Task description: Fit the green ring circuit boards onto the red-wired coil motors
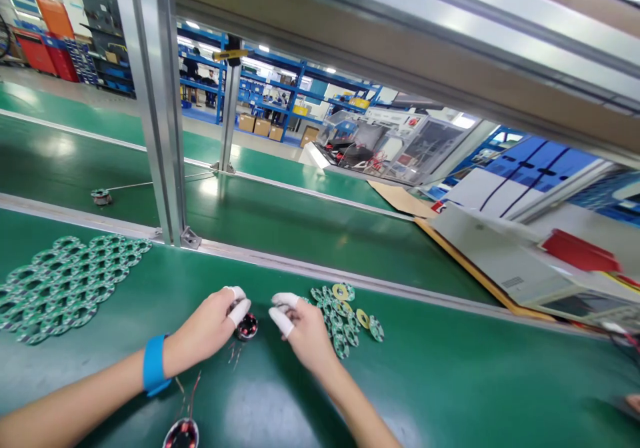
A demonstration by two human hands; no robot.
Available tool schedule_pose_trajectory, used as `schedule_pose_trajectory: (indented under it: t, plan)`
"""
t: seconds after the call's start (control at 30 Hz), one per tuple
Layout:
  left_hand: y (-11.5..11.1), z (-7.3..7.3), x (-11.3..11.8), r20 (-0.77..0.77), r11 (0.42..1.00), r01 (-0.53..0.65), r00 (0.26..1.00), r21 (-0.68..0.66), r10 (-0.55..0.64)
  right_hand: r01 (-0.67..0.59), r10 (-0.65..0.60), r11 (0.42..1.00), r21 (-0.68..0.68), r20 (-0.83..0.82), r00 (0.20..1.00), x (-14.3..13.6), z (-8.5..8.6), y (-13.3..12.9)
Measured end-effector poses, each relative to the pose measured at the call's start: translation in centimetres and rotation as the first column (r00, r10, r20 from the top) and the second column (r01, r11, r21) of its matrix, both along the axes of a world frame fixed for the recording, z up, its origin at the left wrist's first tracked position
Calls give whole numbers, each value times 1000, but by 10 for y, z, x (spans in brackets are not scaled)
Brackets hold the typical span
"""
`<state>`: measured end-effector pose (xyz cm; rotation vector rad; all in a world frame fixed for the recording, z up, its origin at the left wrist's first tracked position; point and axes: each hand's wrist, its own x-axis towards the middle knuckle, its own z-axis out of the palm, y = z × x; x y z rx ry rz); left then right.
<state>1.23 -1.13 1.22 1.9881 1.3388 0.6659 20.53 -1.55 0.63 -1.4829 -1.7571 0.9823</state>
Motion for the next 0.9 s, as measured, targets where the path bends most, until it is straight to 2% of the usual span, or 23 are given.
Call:
schedule_pose_trajectory:
  t: [0.1, 0.2, 0.3, 0.43, 0.53, 0.63, 0.73, 0.8, 0.9]
  plan:
    - [3, 14, -7, -16, 999, 36, 999, -28, -36, -159, 113, 979, 125, 312, 943, 23, 12, 6]
    - [3, 19, -10, -107, 986, 165, 980, -16, -166, -266, 197, 962, 62, 517, 833, 32, 17, 8]
    - [3, 14, -9, -179, 972, 235, 956, 2, -231, -258, 191, 966, 23, 614, 766, 29, 15, 8]
    - [3, 2, -5, -219, 982, 173, 964, 77, -153, -178, 91, 983, 51, 702, 706, 22, 13, 8]
    - [3, -3, -4, -250, 983, 149, 961, 104, -119, -178, 74, 982, 67, 726, 684, 21, 14, 8]
    - [2, -5, -4, -266, 984, 139, 958, 113, -105, -169, 34, 978, 127, 695, 718, 20, 14, 7]
    - [0, -6, -3, -284, 983, 130, 955, 129, -89, -117, 12, 979, 169, 522, 853, 13, 15, 4]
    - [0, -7, -2, -301, 981, 129, 950, 142, -81, -104, 46, 983, 149, 346, 937, 3, 15, -1]
    - [-1, -9, 0, -317, 977, 131, 946, 170, -72, -162, 127, 977, 140, 226, 966, -14, 15, -8]
